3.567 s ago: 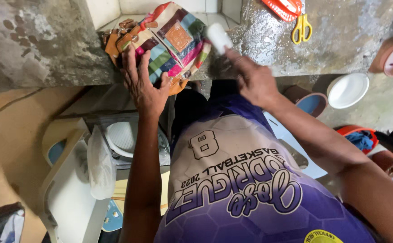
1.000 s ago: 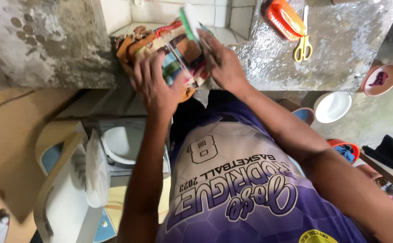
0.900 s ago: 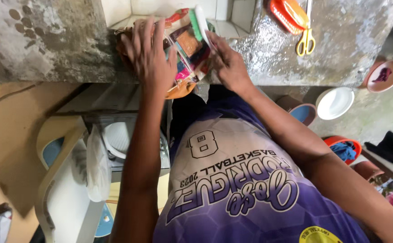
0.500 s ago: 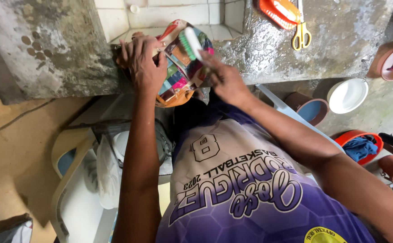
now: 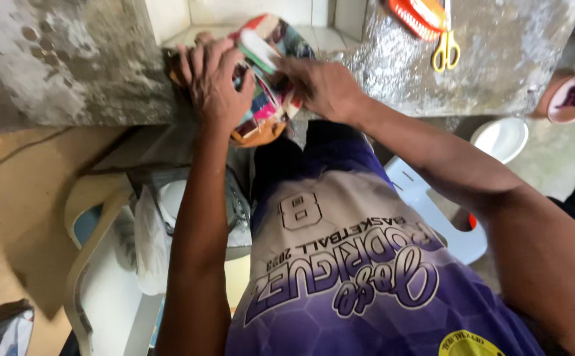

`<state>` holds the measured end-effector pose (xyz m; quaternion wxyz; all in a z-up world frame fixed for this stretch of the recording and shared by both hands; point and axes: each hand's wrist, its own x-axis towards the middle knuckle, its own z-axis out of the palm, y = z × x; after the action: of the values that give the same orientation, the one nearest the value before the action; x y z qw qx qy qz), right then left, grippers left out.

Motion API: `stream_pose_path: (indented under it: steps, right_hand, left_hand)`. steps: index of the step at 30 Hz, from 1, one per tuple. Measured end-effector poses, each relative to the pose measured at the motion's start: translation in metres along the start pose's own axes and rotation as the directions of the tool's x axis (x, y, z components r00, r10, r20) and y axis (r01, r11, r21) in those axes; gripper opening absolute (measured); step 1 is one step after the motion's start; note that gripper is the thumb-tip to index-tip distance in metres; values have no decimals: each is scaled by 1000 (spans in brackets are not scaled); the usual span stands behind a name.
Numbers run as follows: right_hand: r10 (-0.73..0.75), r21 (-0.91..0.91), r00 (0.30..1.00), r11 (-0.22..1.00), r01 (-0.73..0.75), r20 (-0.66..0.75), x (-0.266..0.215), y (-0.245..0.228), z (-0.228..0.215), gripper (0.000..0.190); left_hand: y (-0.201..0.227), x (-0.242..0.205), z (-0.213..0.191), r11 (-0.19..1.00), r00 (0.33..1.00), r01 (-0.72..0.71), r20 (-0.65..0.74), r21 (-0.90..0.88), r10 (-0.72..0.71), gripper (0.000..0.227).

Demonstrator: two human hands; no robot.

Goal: The person scrubs a small patterned bag with a brush on a concrete surface. They repeatedly rub the brush over the bag's exterior and interior, occasionally repositioning the bag to access different areas.

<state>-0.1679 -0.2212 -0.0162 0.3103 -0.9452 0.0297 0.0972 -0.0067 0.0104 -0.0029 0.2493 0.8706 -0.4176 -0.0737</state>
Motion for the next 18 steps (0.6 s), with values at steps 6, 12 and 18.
stream_pose_path:
  steps: [6,12,18]
  right_hand:
    - [223,228,972,953,-200,-80,-42,-40,-24,60]
    - [263,5,948,963,-268,179,-69,-33,-29,71]
    - [69,-113,998,991,-69,-7,-71,-37,-30,85]
  left_hand:
    - [2,6,-2,997,997,72,25,-33,-71,30]
    - [0,6,7,998,998,52,35,38,-54,28]
    - [-6,13,14,998,997,47,65,46,-50,34]
